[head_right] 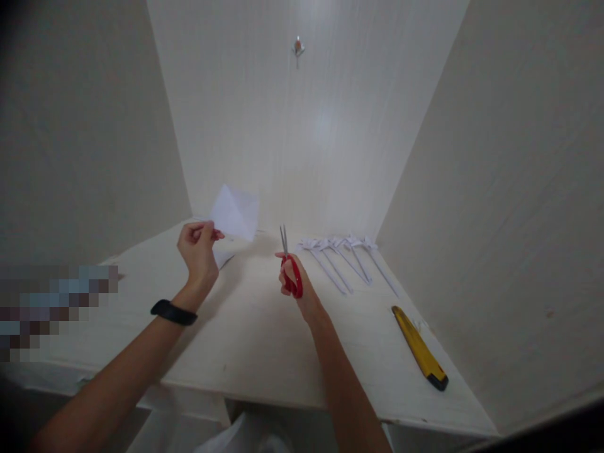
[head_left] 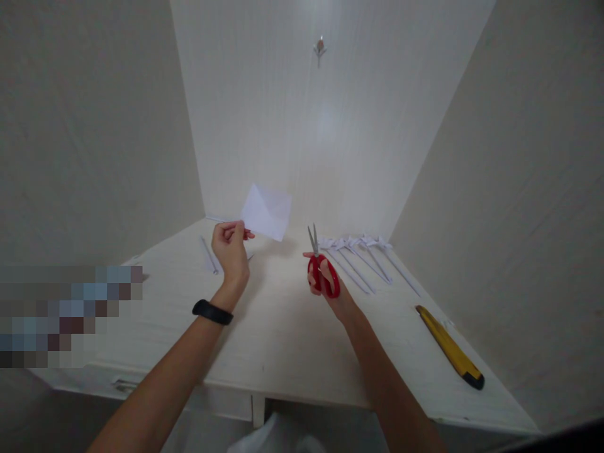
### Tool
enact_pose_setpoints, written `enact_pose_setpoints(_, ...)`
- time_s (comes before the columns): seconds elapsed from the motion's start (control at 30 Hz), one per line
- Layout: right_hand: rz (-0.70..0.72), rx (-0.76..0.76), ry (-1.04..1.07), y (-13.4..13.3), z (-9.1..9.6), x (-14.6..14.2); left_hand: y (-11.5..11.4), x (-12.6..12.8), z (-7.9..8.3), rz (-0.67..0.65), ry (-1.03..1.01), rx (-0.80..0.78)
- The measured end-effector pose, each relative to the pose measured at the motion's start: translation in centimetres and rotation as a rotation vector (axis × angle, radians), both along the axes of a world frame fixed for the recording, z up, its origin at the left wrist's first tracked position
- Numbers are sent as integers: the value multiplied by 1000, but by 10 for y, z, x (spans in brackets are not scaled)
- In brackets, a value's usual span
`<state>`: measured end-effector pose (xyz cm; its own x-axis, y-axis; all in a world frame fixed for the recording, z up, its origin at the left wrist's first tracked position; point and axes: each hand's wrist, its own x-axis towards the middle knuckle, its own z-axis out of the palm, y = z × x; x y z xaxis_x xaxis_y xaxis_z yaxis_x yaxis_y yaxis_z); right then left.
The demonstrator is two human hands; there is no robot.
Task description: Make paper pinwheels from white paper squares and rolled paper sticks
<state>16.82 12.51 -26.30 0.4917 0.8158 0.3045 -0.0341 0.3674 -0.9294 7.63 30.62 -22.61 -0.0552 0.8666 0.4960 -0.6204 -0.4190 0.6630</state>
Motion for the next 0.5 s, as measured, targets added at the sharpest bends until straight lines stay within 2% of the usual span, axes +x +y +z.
enact_pose_setpoints(0.1,30,78,-70,-3,3,-3,-6,5,17,-8,-39,17)
enact_pose_setpoints(0.2,55,45,-134,-5,8,-8,-12,9,28,-7,2,91)
enact_pose_setpoints(0.33,53,-65,-166,1,6,-15,-17,15,26,-66,24,158)
enact_pose_setpoints(0.5,-43,-127,-194,10,-1,-22,-21,15,20,-105,11,168)
